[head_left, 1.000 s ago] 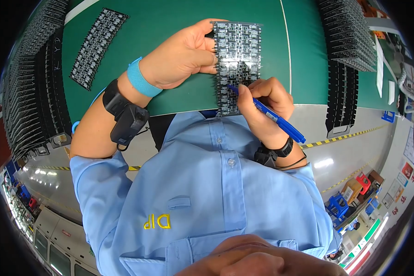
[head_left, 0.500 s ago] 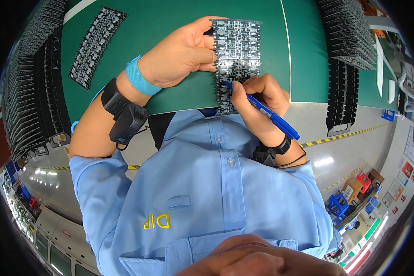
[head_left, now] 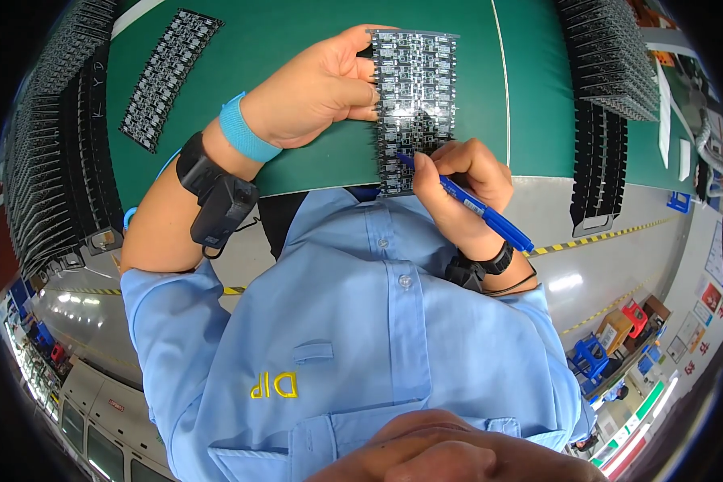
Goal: The person marks a circuit board with a pen, sets it aside, and picks up another circuit board from a stack to mark it as well.
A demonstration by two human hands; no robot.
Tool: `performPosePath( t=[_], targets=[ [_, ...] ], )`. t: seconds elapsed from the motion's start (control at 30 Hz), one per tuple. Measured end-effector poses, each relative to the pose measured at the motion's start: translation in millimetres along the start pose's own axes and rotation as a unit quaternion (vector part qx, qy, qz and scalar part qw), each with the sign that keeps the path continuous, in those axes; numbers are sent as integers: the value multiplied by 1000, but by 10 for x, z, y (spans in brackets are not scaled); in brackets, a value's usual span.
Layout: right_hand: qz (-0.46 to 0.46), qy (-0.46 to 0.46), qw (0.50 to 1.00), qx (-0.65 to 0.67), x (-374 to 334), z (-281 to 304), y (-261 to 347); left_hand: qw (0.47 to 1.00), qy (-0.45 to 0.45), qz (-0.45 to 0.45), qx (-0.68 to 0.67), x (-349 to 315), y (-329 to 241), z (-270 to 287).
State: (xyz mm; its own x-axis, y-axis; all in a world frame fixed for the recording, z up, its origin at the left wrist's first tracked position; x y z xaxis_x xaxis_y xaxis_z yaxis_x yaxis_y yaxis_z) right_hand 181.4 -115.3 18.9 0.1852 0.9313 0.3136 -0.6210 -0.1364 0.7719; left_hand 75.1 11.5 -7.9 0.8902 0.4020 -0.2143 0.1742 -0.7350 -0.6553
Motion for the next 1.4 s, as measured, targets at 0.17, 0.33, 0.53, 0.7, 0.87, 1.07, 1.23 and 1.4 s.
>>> performPosePath(
  t=[0.17, 0.33, 0.53, 0.7, 0.87, 1.07, 1.23, 1.4],
  targets=[
    [7, 17, 1000, -19, -23, -32, 37, 1000, 9, -1, 24, -4, 12, 19],
    [11, -1, 1000, -25, -34, -46, -4, 1000, 0, -5, 22, 1, 3, -7],
    [16, -7, 999, -35, -29, -50, 1, 999, 5, -4, 33, 4, 11, 11],
    [12, -3, 999, -33, -27, -61, -1, 999, 12, -7, 35, 0, 16, 23],
    [12, -7, 1000, -16, -32, -18, 17, 999, 18, -1, 28, 6, 20, 25],
    [6, 24, 1000, 5, -138, 7, 9, 999, 4, -2, 33, -2, 27, 37],
    [31, 23, 999, -15, -151, -33, 18, 999, -2, 3, 52, 1, 16, 75],
    [34, 15, 999, -24, -144, -45, 27, 999, 7, -2, 53, 7, 21, 60]
  ],
)
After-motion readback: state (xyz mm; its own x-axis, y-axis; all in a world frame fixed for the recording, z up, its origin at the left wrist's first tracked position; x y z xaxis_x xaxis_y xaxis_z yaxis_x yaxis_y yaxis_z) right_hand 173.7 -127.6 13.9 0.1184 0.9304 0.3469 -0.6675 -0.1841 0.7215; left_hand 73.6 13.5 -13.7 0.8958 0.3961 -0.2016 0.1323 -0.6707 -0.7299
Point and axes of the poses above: each hand's wrist, its own x-axis towards the middle knuckle, its own z-axis out of the back of the hand, y = z × x, the point moved 7 cm from there along x, towards the middle knuckle, and after that the axes turned 14 degrees about -x, right-handed, at the moved point
